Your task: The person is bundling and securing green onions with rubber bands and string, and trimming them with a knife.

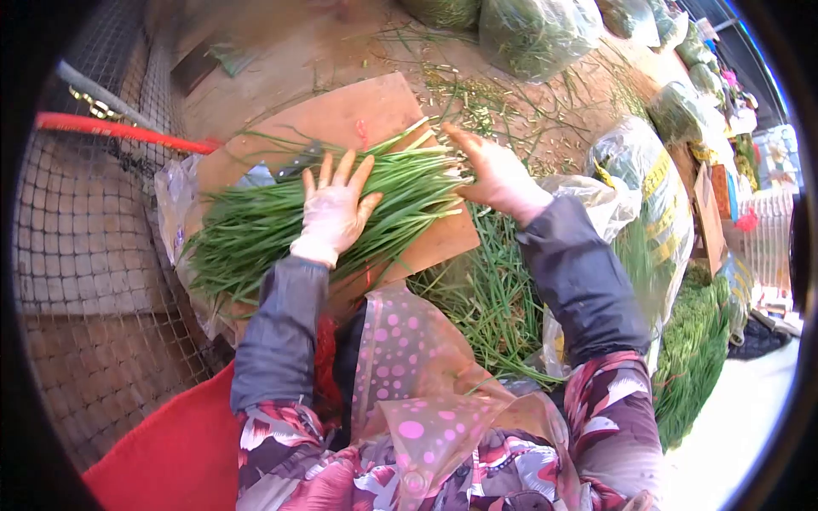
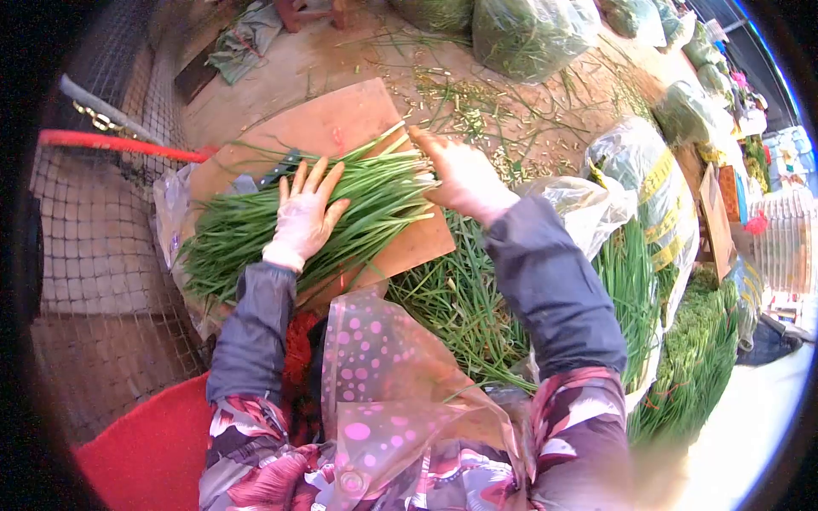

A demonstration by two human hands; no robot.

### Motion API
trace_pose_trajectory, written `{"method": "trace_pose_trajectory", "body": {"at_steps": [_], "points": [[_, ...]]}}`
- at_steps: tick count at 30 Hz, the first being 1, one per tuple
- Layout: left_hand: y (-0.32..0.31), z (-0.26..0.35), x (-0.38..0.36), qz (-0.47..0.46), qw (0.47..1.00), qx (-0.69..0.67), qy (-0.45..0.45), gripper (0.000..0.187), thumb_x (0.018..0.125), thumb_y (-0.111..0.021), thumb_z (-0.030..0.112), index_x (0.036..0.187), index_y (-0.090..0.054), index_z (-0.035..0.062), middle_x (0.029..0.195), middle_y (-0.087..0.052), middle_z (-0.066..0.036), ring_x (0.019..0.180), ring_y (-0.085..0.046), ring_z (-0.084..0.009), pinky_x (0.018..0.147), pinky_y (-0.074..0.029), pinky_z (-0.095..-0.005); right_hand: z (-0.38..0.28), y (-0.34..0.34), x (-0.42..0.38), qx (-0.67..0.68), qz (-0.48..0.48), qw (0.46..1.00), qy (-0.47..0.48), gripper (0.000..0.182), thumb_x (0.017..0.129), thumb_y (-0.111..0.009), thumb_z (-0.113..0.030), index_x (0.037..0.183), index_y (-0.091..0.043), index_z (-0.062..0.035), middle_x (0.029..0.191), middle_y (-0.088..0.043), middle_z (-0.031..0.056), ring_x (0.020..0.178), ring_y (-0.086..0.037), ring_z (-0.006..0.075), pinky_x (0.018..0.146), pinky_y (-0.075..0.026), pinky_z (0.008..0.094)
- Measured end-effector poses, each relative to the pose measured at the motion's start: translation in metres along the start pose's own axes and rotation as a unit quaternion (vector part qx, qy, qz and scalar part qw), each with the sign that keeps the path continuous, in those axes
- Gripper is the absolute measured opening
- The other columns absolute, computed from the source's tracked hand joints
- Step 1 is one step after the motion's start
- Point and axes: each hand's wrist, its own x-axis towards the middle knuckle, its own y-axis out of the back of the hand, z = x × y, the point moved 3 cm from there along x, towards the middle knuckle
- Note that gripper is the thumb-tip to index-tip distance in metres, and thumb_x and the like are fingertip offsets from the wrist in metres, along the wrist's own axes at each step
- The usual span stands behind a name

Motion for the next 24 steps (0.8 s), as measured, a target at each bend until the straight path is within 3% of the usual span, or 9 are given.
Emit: {"method": "trace_pose_trajectory", "body": {"at_steps": [4, 5, 8, 11, 14, 17, 20, 22, 24], "points": [[-0.006, 0.01, -0.014, 0.044, 0.998, 0.035, -0.028, 0.068, 0.088, -0.059, 0.042, 0.147, -0.033, 0.0188, 0.15, -0.032, -0.014, 0.137, -0.028, -0.0436, 0.108, -0.018, -0.0628, 0.022, 0.015, -0.085, 0.141, 0.092, 0.972, -0.165, 0.07, 0.077, -0.071, -0.014, 0.14, -0.042, -0.0095, 0.124, -0.059, 0.0175, 0.112, -0.059, 0.0291, 0.095, -0.046, 0.0366], [-0.006, 0.011, -0.014, 0.041, 0.998, 0.035, -0.03, 0.069, 0.088, -0.059, 0.042, 0.148, -0.032, 0.0189, 0.15, -0.032, -0.014, 0.136, -0.028, -0.0438, 0.109, -0.018, -0.0629, 0.021, 0.012, -0.107, 0.181, 0.127, 0.961, -0.167, 0.062, 0.078, -0.07, -0.009, 0.136, -0.048, -0.0072, 0.122, -0.061, 0.0156, 0.11, -0.061, 0.0247, 0.094, -0.046, 0.0336], [-0.004, 0.004, -0.011, 0.031, 0.999, -0.017, -0.022, 0.068, 0.088, -0.06, 0.044, 0.146, -0.035, 0.0191, 0.15, -0.034, -0.01, 0.137, -0.029, -0.0404, 0.11, -0.016, -0.061, 0.017, 0.003, -0.15, 0.405, 0.068, 0.838, -0.36, 0.03, 0.091, -0.062, -0.007, 0.12, -0.06, -0.0008, 0.113, -0.066, 0.0038, 0.092, -0.063, 0.0113, 0.081, -0.05, 0.024], [-0.012, -0.001, -0.008, 0.075, 0.995, -0.072, -0.009, 0.057, 0.086, -0.063, 0.043, 0.136, -0.049, 0.0187, 0.141, -0.048, -0.008, 0.132, -0.039, -0.0391, 0.109, -0.018, -0.0621, -0.02, 0.019, -0.127, 0.483, 0.095, 0.787, -0.372, 0.022, 0.094, -0.058, -0.01, 0.113, -0.064, -0.0014, 0.106, -0.068, 0.003, 0.085, -0.063, 0.0096, 0.071, -0.051, 0.0215], [-0.02, -0.006, -0.01, 0.148, 0.977, -0.153, 0.03, 0.028, 0.089, -0.064, 0.03, 0.114, -0.064, 0.0178, 0.124, -0.063, -0.004, 0.123, -0.051, -0.0329, 0.11, -0.021, -0.0559, -0.034, 0.009, -0.082, 0.439, 0.063, 0.825, -0.35, 0.025, 0.094, -0.058, -0.016, 0.113, -0.065, -0.0024, 0.095, -0.069, 0.0032, 0.072, -0.062, 0.0075, 0.059, -0.049, 0.0206], [-0.02, -0.002, -0.015, 0.203, 0.966, -0.159, 0.029, 0.023, 0.09, -0.063, 0.028, 0.111, -0.065, 0.019, 0.119, -0.066, -0.004, 0.12, -0.054, -0.0311, 0.111, -0.023, -0.0519, -0.032, -0.011, -0.045, 0.408, 0.043, 0.834, -0.368, 0.03, 0.089, -0.066, -0.027, 0.106, -0.066, -0.002, 0.071, -0.065, 0.0017, 0.05, -0.054, 0.0068, 0.047, -0.044, 0.0214], [-0.025, -0.004, -0.018, 0.206, 0.958, -0.19, 0.053, 0.02, 0.092, -0.062, 0.026, 0.11, -0.066, 0.0185, 0.12, -0.066, -0.002, 0.123, -0.053, -0.027, 0.113, -0.019, -0.0488, -0.03, -0.027, -0.031, 0.413, -0.029, 0.806, -0.422, 0.025, 0.089, -0.066, -0.027, 0.098, -0.066, -0.0027, 0.071, -0.065, 0.0025, 0.05, -0.054, 0.0066, 0.047, -0.043, 0.0215], [-0.024, -0.006, -0.015, 0.202, 0.957, -0.199, 0.057, 0.022, 0.089, -0.064, 0.027, 0.11, -0.065, 0.0188, 0.12, -0.065, -0.002, 0.121, -0.053, -0.0289, 0.112, -0.02, -0.0505, -0.033, -0.034, -0.031, 0.462, 0.019, 0.788, -0.406, 0.024, 0.089, -0.067, -0.026, 0.094, -0.065, -0.0034, 0.07, -0.065, 0.0033, 0.049, -0.053, 0.0067, 0.046, -0.042, 0.0215], [-0.021, -0.005, -0.017, 0.192, 0.957, -0.209, 0.063, 0.025, 0.087, -0.066, 0.028, 0.11, -0.064, 0.019, 0.12, -0.065, -0.003, 0.12, -0.054, -0.0308, 0.111, -0.022, -0.0522, -0.034, -0.034, -0.032, 0.546, 0.158, 0.733, -0.375, 0.03, 0.088, -0.067, -0.027, 0.098, -0.064, 0.0009, 0.069, -0.066, 0.0051, 0.057, -0.061, 0.0097, 0.048, -0.047, 0.0256]]}}
